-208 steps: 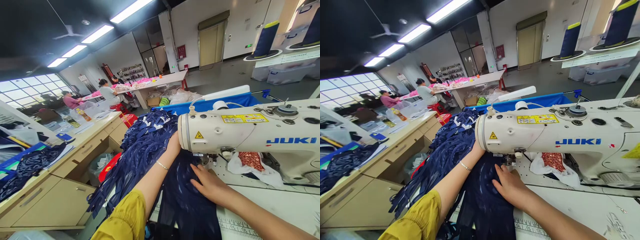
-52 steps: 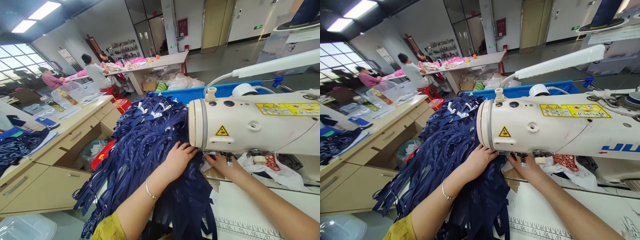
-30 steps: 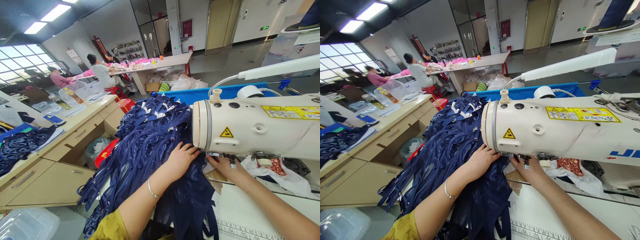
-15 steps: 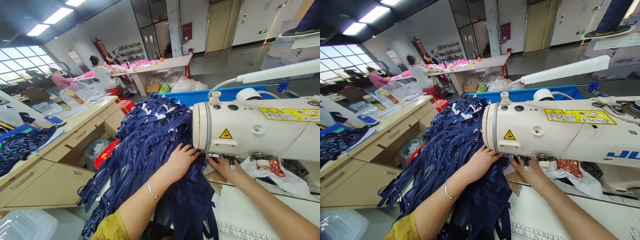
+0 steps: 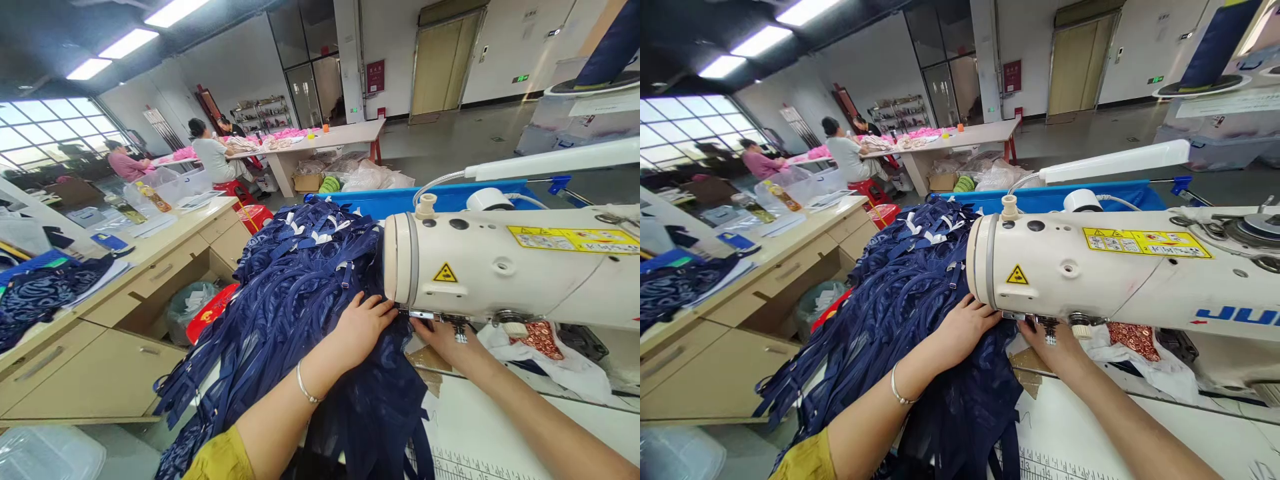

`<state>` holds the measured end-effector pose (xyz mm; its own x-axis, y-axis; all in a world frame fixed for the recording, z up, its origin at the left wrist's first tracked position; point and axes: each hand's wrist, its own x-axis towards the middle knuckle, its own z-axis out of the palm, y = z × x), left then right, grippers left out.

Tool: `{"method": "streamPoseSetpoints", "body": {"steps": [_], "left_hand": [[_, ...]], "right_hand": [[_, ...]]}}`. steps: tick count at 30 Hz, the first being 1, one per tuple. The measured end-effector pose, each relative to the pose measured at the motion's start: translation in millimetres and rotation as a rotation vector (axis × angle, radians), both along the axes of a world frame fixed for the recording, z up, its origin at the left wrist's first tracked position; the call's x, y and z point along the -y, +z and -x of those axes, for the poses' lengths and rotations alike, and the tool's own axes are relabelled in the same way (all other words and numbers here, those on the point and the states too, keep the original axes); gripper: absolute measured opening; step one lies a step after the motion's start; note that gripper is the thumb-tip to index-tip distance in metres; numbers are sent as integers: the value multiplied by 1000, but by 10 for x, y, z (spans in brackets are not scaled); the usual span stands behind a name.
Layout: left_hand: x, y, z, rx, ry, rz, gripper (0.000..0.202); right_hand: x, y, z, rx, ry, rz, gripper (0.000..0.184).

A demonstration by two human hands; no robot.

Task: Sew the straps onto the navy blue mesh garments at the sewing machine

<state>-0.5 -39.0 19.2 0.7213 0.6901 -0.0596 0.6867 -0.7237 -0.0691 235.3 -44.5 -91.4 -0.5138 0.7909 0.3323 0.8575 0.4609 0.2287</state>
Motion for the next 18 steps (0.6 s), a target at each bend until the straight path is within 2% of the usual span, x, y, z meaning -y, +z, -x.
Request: {"method": "streamPoseSetpoints", "body": {"steps": [4,7,10,13,15,18], "left_hand": [[32,58,-31,-24,6,8,42],[48,35,-92,-39,13,-26,40],[53,-43,-171,-61,43,-69,38],[59,-79,-197,-73,34,-72,33],[63,-46,-156,-74,26,-54,34],[52,56,-52,-46,69,-3,45]], "right_hand": [[-19,64,20,-46,39,29,58],[-49,84,29,-68,54,41,58],[-48,152,28,-162,0,134,53],[-6,260,15,-350,-65,252,42],[17,312,9,-464,-60,313,38],[-4,324,34,-532,-24,371,39]]}}
